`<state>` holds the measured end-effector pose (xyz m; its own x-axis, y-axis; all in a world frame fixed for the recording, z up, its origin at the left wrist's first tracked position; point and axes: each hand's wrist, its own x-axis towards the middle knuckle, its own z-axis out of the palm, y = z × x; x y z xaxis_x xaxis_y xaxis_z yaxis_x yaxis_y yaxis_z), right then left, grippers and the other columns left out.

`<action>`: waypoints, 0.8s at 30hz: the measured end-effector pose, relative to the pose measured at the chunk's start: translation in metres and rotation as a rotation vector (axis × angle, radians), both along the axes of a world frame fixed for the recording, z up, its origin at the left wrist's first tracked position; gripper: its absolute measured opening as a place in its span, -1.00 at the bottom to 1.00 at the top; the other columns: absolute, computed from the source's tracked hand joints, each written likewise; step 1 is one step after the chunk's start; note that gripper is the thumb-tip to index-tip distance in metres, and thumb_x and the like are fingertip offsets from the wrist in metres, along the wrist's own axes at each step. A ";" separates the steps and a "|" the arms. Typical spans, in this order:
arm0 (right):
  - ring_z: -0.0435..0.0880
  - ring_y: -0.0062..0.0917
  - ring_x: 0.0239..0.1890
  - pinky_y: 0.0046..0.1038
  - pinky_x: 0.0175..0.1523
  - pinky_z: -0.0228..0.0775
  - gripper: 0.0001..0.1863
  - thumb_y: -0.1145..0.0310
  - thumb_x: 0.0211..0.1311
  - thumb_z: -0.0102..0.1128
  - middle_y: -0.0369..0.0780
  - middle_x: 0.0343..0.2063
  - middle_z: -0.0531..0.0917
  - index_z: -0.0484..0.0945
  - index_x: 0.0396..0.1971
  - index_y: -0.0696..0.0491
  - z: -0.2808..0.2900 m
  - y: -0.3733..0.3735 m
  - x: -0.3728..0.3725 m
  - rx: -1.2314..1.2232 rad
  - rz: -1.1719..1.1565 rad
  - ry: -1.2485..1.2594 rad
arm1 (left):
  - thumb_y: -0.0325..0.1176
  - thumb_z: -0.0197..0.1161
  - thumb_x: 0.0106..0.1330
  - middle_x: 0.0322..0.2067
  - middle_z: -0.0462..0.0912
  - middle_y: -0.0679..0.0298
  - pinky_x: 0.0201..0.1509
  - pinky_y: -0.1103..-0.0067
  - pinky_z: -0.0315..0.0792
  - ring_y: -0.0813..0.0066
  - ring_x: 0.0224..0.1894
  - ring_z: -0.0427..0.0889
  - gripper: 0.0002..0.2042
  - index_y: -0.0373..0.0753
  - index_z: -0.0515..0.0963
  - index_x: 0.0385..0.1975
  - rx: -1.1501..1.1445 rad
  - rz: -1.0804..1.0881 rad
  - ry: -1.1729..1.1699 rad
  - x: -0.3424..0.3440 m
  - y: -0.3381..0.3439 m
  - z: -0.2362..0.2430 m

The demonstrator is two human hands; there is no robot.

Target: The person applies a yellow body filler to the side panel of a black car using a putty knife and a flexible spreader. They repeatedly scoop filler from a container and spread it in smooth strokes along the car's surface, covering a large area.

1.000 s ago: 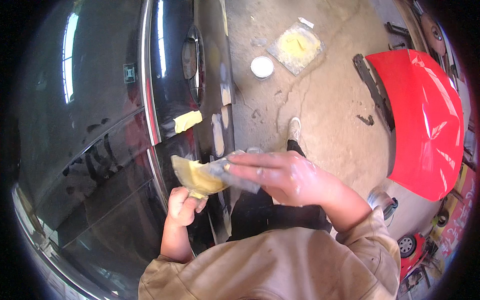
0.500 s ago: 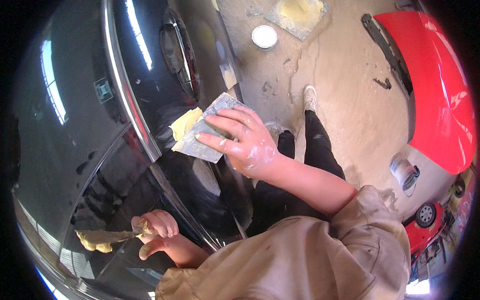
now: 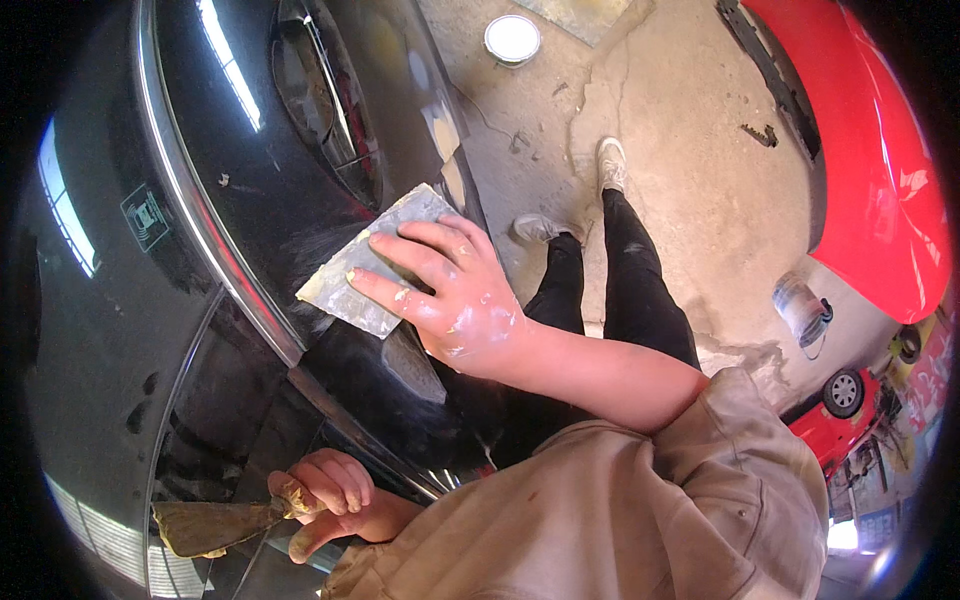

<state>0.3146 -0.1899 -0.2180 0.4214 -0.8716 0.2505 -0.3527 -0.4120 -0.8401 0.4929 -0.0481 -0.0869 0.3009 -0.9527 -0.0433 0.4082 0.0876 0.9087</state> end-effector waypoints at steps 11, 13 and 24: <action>0.59 -0.16 0.11 -0.12 0.24 0.41 -0.42 0.60 -0.16 0.26 -0.10 0.14 0.62 0.68 0.02 -0.01 0.000 -0.005 -0.023 -0.037 -0.048 -0.168 | 0.26 0.36 0.22 -0.67 0.45 0.23 -0.78 0.58 0.41 0.49 -0.75 0.44 -0.39 -0.23 0.34 -0.27 0.032 0.036 0.014 -0.005 -0.006 -0.002; 0.61 -0.08 0.13 -0.12 0.24 0.45 -0.48 0.69 -0.08 0.23 0.00 0.17 0.60 0.67 -0.01 0.11 0.008 -0.009 -0.032 0.019 -0.060 -0.253 | 0.31 0.28 0.25 -0.68 0.45 0.22 -0.80 0.58 0.38 0.48 -0.76 0.43 -0.36 -0.24 0.35 -0.18 0.068 0.006 0.068 -0.002 0.000 -0.004; 0.69 0.06 0.09 -0.18 0.15 0.59 -0.48 0.77 0.19 0.07 0.21 0.12 0.60 0.56 0.17 0.17 0.093 -0.029 -0.077 0.619 0.437 -0.918 | -0.10 0.05 0.51 -0.45 0.63 0.08 -0.54 0.59 0.37 0.49 -0.61 0.50 -0.54 -0.52 0.54 -0.27 0.581 -0.306 -0.142 -0.019 0.015 -0.006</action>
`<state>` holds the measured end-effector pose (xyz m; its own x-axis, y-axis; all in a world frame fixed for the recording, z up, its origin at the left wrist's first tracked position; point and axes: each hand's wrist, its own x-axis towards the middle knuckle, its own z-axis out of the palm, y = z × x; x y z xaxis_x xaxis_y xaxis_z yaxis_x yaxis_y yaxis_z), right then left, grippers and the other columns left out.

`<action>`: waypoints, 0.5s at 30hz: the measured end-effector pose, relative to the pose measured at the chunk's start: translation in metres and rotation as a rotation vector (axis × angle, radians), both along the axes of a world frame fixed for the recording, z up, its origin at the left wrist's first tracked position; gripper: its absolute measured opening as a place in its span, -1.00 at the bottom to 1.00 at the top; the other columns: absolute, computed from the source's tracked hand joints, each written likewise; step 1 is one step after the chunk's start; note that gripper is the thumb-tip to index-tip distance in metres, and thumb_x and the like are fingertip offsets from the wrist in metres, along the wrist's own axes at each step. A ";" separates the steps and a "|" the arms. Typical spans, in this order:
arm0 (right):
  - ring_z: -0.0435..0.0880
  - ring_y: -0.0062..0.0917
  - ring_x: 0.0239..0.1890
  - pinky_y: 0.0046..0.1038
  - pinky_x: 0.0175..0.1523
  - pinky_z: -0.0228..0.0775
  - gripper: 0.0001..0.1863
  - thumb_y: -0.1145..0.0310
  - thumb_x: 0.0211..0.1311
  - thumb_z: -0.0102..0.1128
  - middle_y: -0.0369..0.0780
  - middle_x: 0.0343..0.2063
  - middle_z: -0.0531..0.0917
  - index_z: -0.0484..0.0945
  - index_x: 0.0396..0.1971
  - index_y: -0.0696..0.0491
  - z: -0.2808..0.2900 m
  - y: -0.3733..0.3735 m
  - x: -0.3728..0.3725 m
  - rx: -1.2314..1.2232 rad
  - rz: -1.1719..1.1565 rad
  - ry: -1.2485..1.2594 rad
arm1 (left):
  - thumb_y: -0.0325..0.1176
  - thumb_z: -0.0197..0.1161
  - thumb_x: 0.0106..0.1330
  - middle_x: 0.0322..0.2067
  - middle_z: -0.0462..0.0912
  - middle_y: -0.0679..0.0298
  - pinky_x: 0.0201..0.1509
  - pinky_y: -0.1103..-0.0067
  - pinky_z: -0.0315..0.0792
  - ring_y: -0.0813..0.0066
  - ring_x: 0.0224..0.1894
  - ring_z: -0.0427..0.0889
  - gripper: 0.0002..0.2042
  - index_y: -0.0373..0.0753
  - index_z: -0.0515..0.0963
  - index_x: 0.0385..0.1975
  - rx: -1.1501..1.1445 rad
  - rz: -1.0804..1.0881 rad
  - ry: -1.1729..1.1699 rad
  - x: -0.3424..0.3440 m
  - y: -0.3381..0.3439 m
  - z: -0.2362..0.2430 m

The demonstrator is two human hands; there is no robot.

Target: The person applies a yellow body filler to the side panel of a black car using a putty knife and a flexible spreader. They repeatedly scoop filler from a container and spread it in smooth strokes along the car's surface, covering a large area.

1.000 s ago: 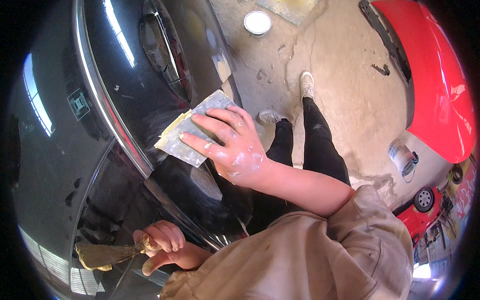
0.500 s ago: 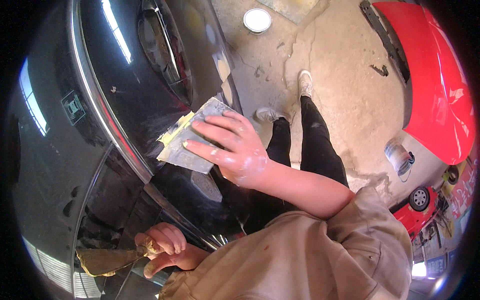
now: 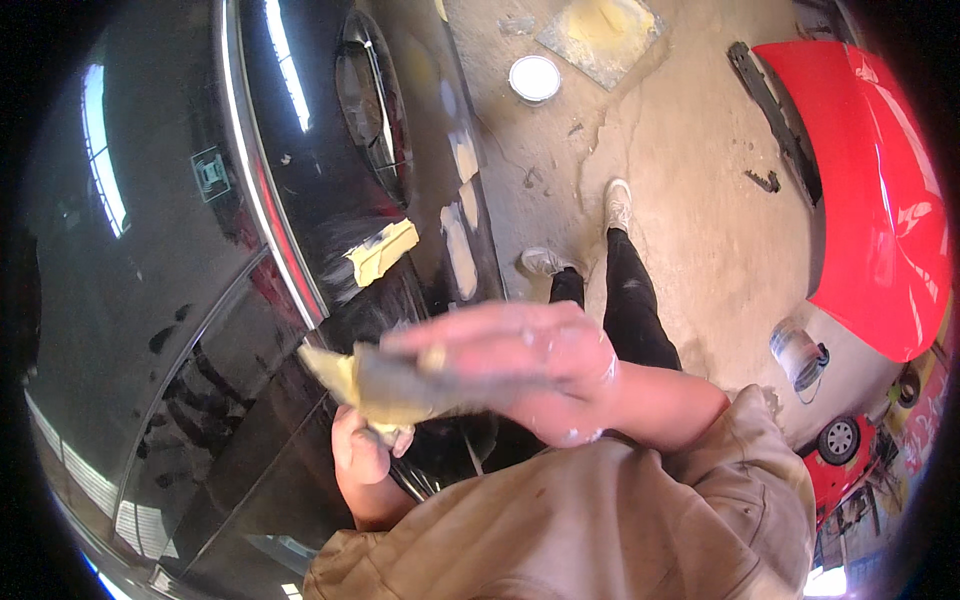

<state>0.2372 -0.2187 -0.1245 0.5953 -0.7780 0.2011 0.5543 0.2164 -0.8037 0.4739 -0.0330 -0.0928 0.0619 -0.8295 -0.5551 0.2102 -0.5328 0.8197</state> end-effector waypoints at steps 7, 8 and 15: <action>0.66 -0.07 0.16 -0.15 0.17 0.62 -0.31 0.72 -0.13 0.20 -0.07 0.15 0.64 0.64 0.14 -0.04 -0.015 0.002 -0.024 -0.597 0.352 0.387 | 0.20 0.44 0.19 -0.67 0.44 0.22 -0.75 0.55 0.21 0.47 -0.76 0.35 -0.38 -0.30 0.50 -0.12 -0.234 0.116 0.407 0.012 -0.001 -0.004; 0.61 -0.12 0.22 -0.12 0.24 0.55 -0.24 0.70 -0.19 0.24 -0.16 0.18 0.64 0.65 0.17 -0.13 -0.022 0.003 -0.024 -0.566 0.336 0.467 | 0.25 0.41 0.18 -0.68 0.43 0.21 -0.77 0.56 0.20 0.47 -0.78 0.33 -0.36 -0.27 0.49 -0.13 -0.341 0.141 0.523 0.016 -0.001 -0.006; 0.53 -0.26 0.31 0.26 0.47 0.02 -0.46 0.42 0.04 0.34 -0.32 0.25 0.56 0.63 0.08 -0.33 -0.074 -0.014 -0.003 -1.065 -0.096 0.545 | 0.35 0.31 0.18 -0.70 0.41 0.21 -0.85 0.57 0.24 0.49 -0.84 0.30 -0.32 -0.25 0.39 -0.19 -0.470 0.092 0.513 0.015 -0.010 0.001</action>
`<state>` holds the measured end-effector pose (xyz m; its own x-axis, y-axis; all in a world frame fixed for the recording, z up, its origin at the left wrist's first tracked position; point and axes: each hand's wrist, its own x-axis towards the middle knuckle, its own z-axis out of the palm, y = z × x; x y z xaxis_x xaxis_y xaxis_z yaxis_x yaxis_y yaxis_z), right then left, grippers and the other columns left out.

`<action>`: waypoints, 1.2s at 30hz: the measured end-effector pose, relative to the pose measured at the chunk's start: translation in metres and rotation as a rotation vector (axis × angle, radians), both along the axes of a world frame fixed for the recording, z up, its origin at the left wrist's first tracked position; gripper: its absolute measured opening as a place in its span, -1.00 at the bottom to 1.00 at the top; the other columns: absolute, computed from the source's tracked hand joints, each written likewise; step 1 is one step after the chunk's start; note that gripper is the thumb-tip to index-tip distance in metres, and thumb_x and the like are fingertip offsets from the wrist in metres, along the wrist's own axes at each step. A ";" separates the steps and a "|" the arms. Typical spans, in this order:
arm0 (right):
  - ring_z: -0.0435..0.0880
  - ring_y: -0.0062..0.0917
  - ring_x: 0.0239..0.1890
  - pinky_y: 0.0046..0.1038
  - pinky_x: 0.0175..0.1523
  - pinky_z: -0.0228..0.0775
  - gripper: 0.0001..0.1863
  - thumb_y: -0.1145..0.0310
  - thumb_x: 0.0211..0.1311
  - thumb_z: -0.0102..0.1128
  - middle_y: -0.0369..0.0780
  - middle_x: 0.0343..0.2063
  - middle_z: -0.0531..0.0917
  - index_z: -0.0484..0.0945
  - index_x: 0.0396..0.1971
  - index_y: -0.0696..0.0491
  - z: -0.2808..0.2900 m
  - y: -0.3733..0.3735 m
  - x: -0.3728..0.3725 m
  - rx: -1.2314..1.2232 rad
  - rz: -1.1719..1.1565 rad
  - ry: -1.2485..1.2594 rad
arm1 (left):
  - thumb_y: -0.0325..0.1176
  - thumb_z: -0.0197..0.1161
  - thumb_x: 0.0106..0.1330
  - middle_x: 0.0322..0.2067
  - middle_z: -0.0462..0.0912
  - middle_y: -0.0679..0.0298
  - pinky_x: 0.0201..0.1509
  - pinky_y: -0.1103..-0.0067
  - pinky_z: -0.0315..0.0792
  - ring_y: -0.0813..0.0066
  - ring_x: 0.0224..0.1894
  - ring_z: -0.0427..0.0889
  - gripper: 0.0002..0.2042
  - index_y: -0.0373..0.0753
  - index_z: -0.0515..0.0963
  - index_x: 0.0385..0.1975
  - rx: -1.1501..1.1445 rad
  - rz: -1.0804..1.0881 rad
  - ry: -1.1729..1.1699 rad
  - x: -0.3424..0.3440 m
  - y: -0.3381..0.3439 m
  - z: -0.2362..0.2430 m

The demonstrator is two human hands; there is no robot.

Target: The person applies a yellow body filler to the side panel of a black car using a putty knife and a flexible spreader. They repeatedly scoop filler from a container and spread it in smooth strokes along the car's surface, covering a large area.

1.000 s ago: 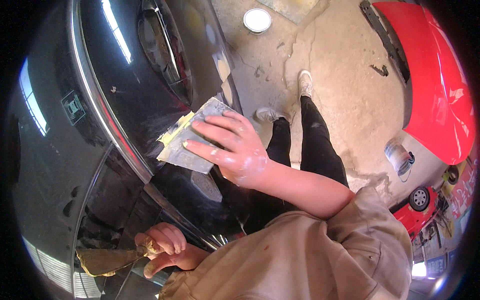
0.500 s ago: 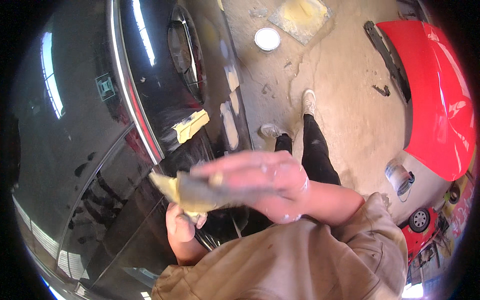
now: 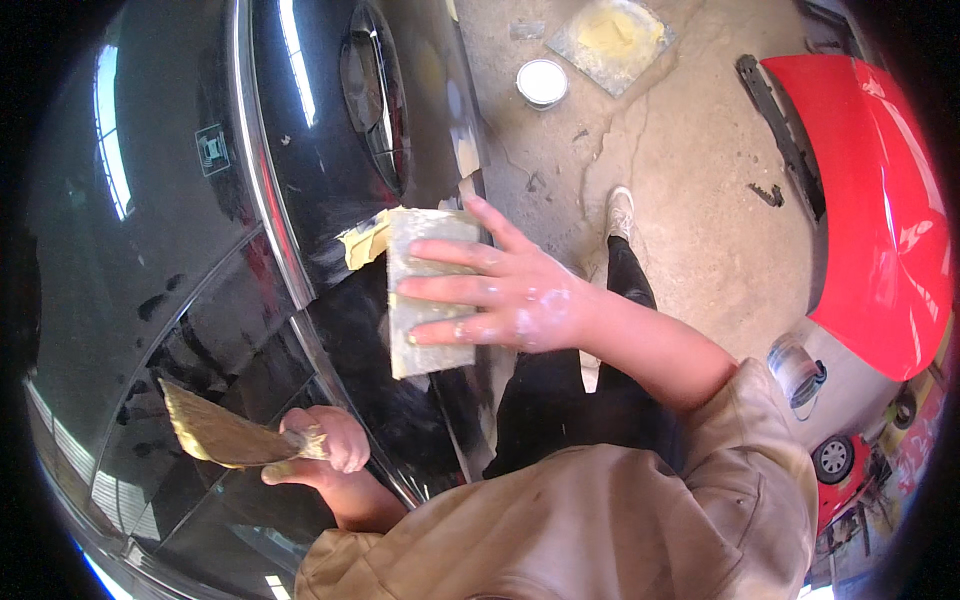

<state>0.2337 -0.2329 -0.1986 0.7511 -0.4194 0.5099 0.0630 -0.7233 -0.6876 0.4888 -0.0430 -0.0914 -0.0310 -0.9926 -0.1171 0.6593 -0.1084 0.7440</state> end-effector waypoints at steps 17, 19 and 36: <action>0.52 -0.23 0.33 0.35 0.46 -0.04 -0.68 0.29 0.21 0.31 -0.30 0.24 0.57 0.64 -0.02 -0.24 -0.080 -0.021 0.073 -0.083 0.083 -0.329 | -0.13 0.32 0.38 -0.81 0.37 0.19 -0.88 0.54 0.17 0.47 -0.90 0.27 -0.53 -0.35 0.34 -0.62 0.042 0.235 -0.023 -0.016 -0.010 0.014; 0.51 -0.24 0.34 0.35 0.46 -0.04 -0.67 0.29 0.21 0.32 -0.31 0.25 0.57 0.64 -0.01 -0.25 -0.087 -0.022 0.072 -0.068 0.090 -0.339 | 0.10 0.34 0.35 -0.85 0.33 0.26 -0.91 0.59 0.24 0.55 -0.92 0.27 -0.43 -0.28 0.30 -0.56 0.042 0.079 -0.059 -0.008 -0.013 0.013; 0.54 -0.34 0.33 0.29 0.50 -0.10 -0.69 0.33 0.27 0.32 -0.38 0.22 0.62 0.62 0.00 -0.25 -0.126 -0.022 0.072 -0.017 0.116 -0.439 | -0.02 0.35 0.39 -0.82 0.41 0.24 -0.81 0.56 0.35 0.50 -0.86 0.37 -0.55 -0.21 0.33 -0.51 0.072 0.151 -0.137 -0.011 -0.019 -0.001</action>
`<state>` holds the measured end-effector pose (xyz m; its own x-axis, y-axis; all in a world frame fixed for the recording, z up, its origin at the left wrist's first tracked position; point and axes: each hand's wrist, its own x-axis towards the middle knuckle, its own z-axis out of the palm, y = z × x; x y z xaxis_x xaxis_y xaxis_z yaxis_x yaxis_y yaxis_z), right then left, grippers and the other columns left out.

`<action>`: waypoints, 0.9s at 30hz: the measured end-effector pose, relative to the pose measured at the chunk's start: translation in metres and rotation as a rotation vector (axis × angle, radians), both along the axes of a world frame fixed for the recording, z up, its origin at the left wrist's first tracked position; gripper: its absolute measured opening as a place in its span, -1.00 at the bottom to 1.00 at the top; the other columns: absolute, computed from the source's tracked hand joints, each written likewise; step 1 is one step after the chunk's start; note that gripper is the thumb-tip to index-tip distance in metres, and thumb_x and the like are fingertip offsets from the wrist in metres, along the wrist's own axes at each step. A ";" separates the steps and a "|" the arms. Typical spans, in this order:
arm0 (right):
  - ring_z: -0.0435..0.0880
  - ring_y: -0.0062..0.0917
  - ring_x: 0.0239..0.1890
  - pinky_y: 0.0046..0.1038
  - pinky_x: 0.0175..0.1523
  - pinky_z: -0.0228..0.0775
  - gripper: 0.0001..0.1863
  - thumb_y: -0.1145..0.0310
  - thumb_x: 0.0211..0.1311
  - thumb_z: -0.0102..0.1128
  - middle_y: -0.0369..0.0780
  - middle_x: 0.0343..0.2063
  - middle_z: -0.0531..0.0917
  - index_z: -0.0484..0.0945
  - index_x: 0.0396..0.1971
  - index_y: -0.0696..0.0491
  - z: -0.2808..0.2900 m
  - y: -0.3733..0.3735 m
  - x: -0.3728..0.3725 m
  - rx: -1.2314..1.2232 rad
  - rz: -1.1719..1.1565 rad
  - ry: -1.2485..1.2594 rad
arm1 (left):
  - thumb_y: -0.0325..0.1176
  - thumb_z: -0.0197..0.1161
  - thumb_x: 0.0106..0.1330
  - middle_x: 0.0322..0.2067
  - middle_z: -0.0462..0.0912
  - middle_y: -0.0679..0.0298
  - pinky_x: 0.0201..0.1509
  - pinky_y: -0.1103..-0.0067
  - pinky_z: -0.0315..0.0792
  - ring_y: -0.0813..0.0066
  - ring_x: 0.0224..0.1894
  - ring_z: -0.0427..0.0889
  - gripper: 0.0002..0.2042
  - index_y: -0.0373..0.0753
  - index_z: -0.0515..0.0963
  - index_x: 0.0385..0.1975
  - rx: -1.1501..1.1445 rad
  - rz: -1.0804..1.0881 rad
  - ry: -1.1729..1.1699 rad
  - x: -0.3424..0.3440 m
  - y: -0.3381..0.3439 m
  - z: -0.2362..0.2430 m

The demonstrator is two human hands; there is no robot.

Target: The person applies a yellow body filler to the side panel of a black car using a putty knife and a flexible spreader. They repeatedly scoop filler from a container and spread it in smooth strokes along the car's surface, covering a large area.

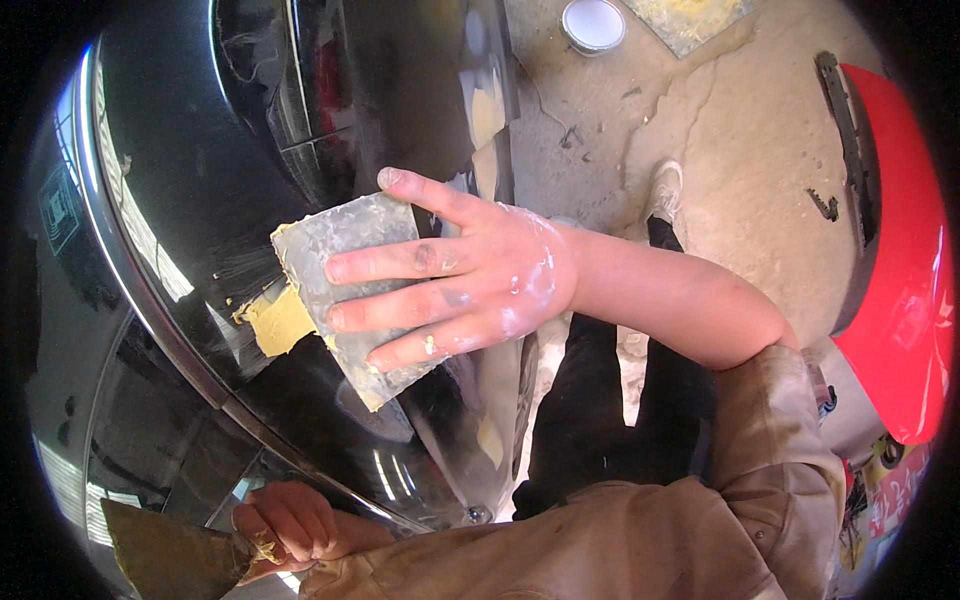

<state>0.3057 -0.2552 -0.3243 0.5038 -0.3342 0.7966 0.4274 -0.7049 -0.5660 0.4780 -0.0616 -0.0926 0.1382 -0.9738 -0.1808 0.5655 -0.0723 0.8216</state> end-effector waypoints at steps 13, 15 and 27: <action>0.55 -0.33 0.33 0.29 0.43 0.07 -0.71 0.34 0.29 0.30 -0.33 0.19 0.64 0.61 0.00 -0.17 -0.015 -0.011 -0.009 -0.059 0.026 -0.021 | -0.17 0.36 0.39 -0.82 0.43 0.21 -0.81 0.53 0.38 0.47 -0.86 0.39 -0.60 -0.21 0.30 -0.54 0.062 -0.052 -0.155 0.001 0.007 0.004; 0.55 -0.33 0.33 0.29 0.43 0.08 -0.73 0.35 0.31 0.28 -0.32 0.19 0.65 0.61 0.00 -0.16 -0.017 -0.014 -0.010 -0.061 0.047 -0.022 | -0.16 0.37 0.38 -0.82 0.43 0.20 -0.82 0.52 0.38 0.47 -0.86 0.39 -0.59 -0.22 0.31 -0.55 0.078 -0.063 -0.137 0.002 0.007 0.003; 0.56 -0.27 0.32 0.32 0.41 0.11 -0.74 0.39 0.39 0.17 -0.25 0.20 0.63 0.56 0.04 -0.08 -0.032 -0.033 -0.019 -0.188 0.114 -0.032 | -0.02 0.37 0.37 -0.82 0.43 0.18 -0.83 0.52 0.38 0.46 -0.89 0.36 -0.51 -0.25 0.35 -0.60 0.080 0.013 -0.078 -0.003 0.012 0.001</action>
